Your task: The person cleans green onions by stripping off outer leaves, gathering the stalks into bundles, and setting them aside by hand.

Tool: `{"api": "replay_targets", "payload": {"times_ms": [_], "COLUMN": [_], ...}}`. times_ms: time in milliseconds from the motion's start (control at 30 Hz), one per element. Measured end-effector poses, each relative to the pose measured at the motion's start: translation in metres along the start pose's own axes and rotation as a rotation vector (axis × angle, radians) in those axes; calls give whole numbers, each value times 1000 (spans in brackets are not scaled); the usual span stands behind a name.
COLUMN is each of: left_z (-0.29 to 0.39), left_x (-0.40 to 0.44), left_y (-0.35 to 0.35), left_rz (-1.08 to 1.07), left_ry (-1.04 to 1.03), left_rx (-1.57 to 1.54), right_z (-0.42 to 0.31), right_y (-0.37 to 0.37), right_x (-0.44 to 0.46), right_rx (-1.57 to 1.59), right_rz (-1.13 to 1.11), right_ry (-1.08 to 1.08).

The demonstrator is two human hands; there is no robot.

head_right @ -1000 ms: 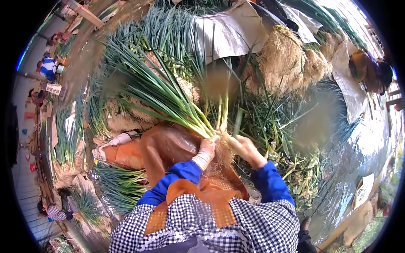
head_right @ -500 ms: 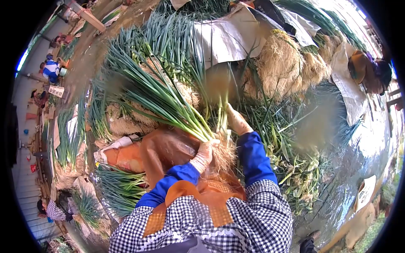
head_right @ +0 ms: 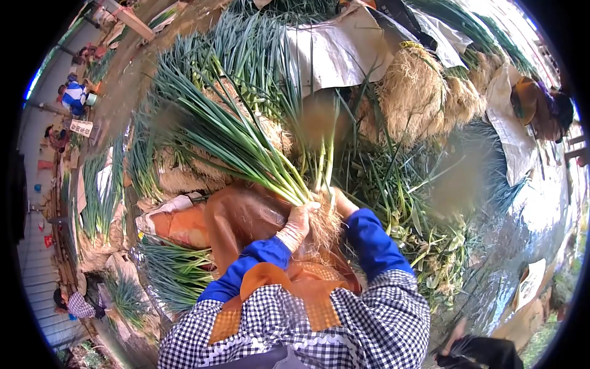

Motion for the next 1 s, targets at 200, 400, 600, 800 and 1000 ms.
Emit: {"api": "replay_targets", "payload": {"times_ms": [200,400,600,800,1000], "left_z": [8,5,-51,-8,19], "left_x": [3,8,35,8,-7], "left_y": [-3,-7,26,3,-11], "left_rz": [6,-33,84,-32,-111], "left_ry": [-73,-153,115,-60,-138], "left_rx": [17,123,-302,31,-90], "right_z": [-35,-66,-21,-87,-80], "right_y": [51,-66,-130,-3,-48], "right_x": [-119,-70,-112,-124,0], "right_rx": [-1950,-1151,-1678,-1925,-80], "right_rz": [848,639,355,1102,114], "right_ry": [-270,381,498,-86,269]}}
Point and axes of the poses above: each hand's wrist, its own x-axis towards the middle knuckle, its own y-axis out of the back of the hand, z = x × y, the point moved 4 cm from there along x, towards the middle knuckle, and after that the axes turned 12 degrees about -y, right-handed, at the moved point
